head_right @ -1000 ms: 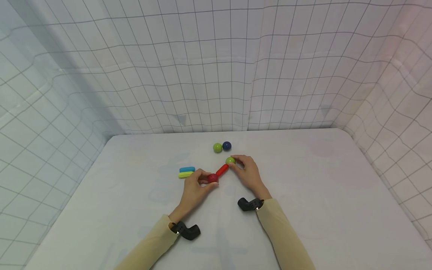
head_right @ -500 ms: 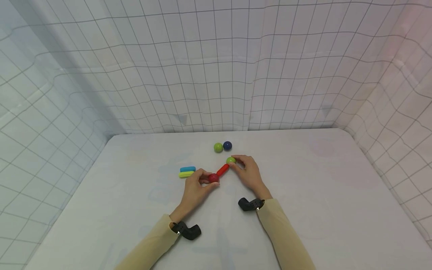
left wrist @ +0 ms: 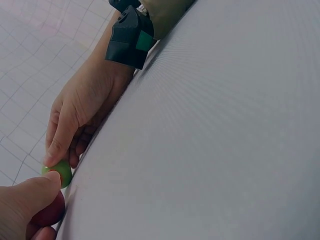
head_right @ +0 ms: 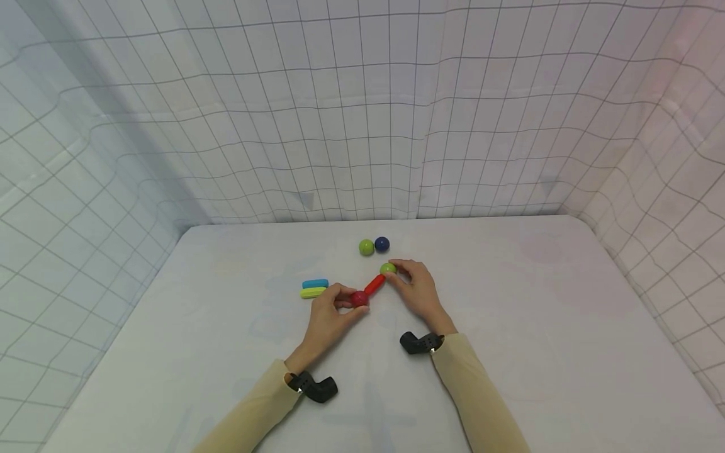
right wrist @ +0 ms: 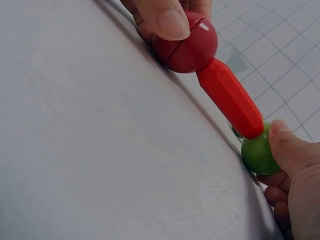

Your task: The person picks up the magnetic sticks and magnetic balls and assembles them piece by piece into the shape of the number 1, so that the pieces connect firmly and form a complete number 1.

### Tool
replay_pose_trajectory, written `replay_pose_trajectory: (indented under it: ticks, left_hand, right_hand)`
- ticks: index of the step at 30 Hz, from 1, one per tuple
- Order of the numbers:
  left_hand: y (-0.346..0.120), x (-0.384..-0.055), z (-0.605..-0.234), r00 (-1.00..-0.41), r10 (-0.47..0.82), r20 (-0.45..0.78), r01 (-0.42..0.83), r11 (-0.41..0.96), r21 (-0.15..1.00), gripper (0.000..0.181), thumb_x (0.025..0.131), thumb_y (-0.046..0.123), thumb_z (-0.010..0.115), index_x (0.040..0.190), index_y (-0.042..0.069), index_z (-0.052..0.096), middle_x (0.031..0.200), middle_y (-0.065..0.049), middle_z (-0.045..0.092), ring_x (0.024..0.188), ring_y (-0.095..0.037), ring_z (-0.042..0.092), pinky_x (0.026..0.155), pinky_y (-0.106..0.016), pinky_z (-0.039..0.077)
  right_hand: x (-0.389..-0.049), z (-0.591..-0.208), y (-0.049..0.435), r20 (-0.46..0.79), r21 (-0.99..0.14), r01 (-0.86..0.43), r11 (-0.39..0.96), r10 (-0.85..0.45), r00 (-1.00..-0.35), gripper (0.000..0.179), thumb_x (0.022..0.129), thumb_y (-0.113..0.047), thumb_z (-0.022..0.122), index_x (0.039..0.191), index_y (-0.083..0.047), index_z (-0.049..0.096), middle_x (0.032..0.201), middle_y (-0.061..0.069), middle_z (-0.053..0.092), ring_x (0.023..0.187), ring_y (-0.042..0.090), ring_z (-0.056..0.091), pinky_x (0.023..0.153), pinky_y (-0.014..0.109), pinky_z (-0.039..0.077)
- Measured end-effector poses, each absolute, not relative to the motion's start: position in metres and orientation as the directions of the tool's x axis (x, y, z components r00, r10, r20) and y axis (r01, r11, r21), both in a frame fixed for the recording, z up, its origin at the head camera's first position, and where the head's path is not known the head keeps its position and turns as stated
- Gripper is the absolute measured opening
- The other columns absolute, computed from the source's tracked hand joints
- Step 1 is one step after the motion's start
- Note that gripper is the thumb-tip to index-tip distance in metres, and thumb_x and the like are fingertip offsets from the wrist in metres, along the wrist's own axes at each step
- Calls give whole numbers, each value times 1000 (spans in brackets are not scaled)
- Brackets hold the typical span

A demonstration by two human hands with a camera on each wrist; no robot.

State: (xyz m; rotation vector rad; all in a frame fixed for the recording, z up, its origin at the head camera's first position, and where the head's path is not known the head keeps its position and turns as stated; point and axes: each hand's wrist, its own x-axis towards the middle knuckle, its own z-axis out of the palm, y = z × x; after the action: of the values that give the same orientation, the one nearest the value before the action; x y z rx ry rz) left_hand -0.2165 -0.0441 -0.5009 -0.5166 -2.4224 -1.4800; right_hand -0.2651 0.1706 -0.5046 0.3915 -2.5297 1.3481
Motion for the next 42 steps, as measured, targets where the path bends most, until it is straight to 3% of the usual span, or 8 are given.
replay_pose_trajectory:
  ticks: [11,22,42]
  left_hand:
    - [-45,-216,-501,-881,184,436,472,412,779,33,75,13,82,101,5,64,94,-4,63,77,-10,62,68,-21,51]
    - [-46,-216,-501,-902,201,382,431,433,792,31,77,14,81,102,6,64,94,-2,63,78,-9,61,70,-22,51]
    - [-43,-220,-502,-889,235,392,455,365,812,31,75,16,82,99,6,65,94,-2,66,78,-9,63,68,-22,52]
  right_hand:
    - [-266,-505,169,347,-765,-355,537,-120,-930,35,90,-25,67,120,-6,65,109,9,65,102,25,55,88,42,41]
    - [-264,-503,168,340,-775,-344,530,-109,-934,37,89,-26,68,121,-7,64,108,8,66,101,25,55,87,42,41]
    - [-264,-504,169,321,-792,-314,524,-80,-944,39,91,-29,66,124,-9,63,100,7,65,96,24,55,84,42,40]
